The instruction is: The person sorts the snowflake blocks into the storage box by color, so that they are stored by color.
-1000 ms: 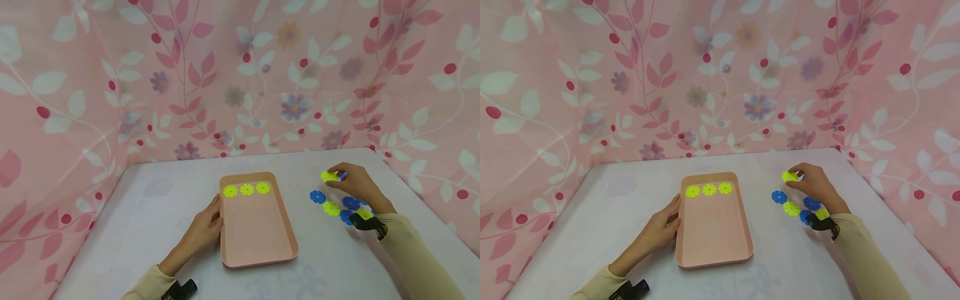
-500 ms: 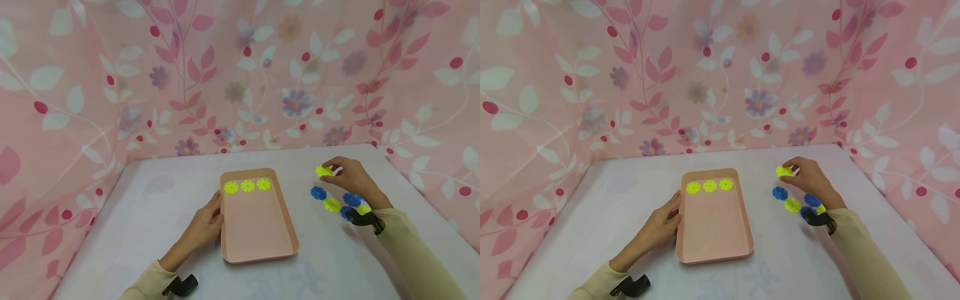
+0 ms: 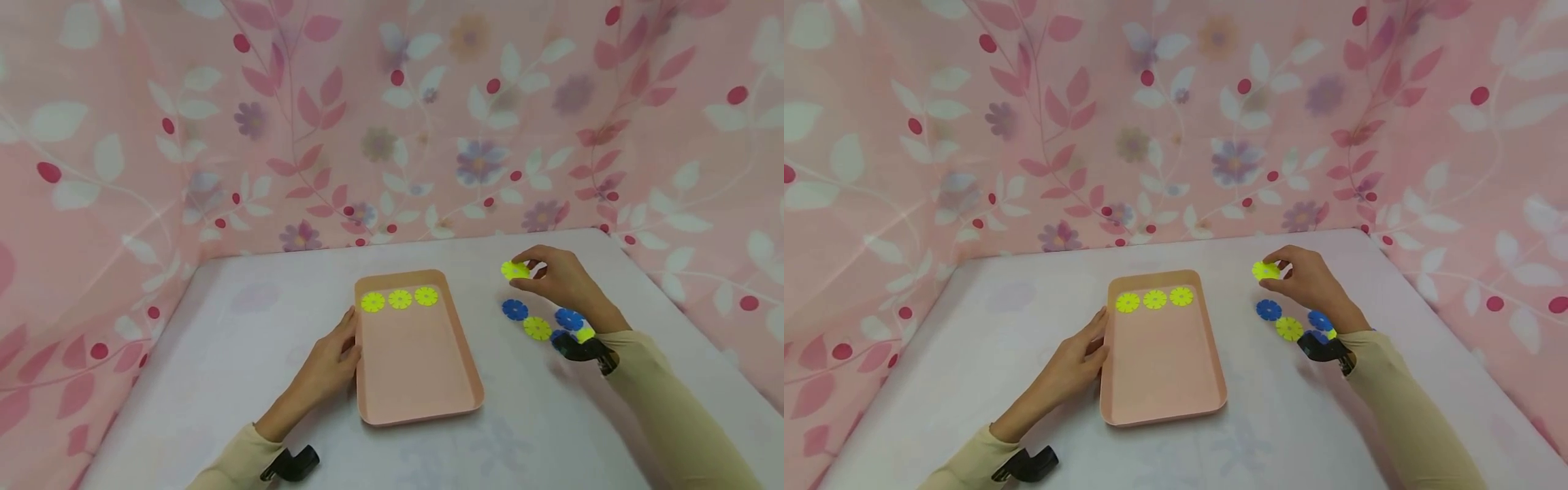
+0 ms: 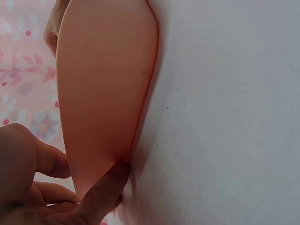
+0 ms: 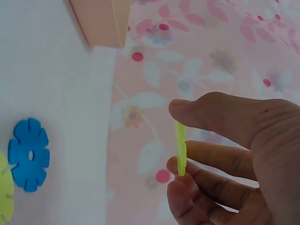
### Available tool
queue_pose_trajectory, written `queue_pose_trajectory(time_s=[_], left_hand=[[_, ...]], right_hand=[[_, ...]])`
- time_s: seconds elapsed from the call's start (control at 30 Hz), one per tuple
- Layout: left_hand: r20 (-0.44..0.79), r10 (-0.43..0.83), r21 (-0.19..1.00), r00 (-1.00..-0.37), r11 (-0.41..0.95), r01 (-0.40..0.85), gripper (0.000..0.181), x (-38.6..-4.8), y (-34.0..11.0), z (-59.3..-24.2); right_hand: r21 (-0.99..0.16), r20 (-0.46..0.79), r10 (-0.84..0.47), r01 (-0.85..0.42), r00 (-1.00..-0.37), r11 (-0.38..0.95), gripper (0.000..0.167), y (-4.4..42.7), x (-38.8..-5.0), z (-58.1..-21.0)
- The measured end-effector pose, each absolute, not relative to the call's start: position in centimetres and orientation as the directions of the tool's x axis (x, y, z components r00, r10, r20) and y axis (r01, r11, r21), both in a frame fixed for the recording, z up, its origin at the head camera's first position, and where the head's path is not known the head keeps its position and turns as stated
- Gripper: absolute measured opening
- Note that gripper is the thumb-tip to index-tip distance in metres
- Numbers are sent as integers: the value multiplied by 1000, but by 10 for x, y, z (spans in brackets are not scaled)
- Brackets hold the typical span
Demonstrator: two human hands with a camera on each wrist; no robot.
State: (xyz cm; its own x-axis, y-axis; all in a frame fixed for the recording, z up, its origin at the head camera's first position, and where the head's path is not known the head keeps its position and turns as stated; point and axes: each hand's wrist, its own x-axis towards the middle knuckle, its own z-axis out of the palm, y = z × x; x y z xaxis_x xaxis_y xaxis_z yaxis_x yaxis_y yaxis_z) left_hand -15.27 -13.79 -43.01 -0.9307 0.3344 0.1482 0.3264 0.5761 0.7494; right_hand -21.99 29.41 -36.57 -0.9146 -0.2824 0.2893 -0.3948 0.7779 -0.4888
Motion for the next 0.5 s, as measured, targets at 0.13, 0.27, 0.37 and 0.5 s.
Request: queue_pose_trajectory(time_s=[0.13, 0.27, 0.37, 0.5], left_hand=[[160, 337, 746, -928, 574, 337, 62, -153, -138, -429], [160, 334, 748, -929, 573, 335, 62, -153, -138, -428], [147, 328, 752, -933, 575, 321, 62, -152, -138, -429], [147, 322, 752, -935, 578, 318, 63, -151, -138, -430]], right_hand=[[-491, 303, -294, -413, -906, 767, 38, 287, -218, -364], [-507, 316, -315, -439, -895, 742, 38, 278, -217, -362], [-521, 321, -334, -460, -886, 719, 38, 271, -217, -362], [-529, 323, -358, -481, -876, 699, 38, 262, -217, -362]])
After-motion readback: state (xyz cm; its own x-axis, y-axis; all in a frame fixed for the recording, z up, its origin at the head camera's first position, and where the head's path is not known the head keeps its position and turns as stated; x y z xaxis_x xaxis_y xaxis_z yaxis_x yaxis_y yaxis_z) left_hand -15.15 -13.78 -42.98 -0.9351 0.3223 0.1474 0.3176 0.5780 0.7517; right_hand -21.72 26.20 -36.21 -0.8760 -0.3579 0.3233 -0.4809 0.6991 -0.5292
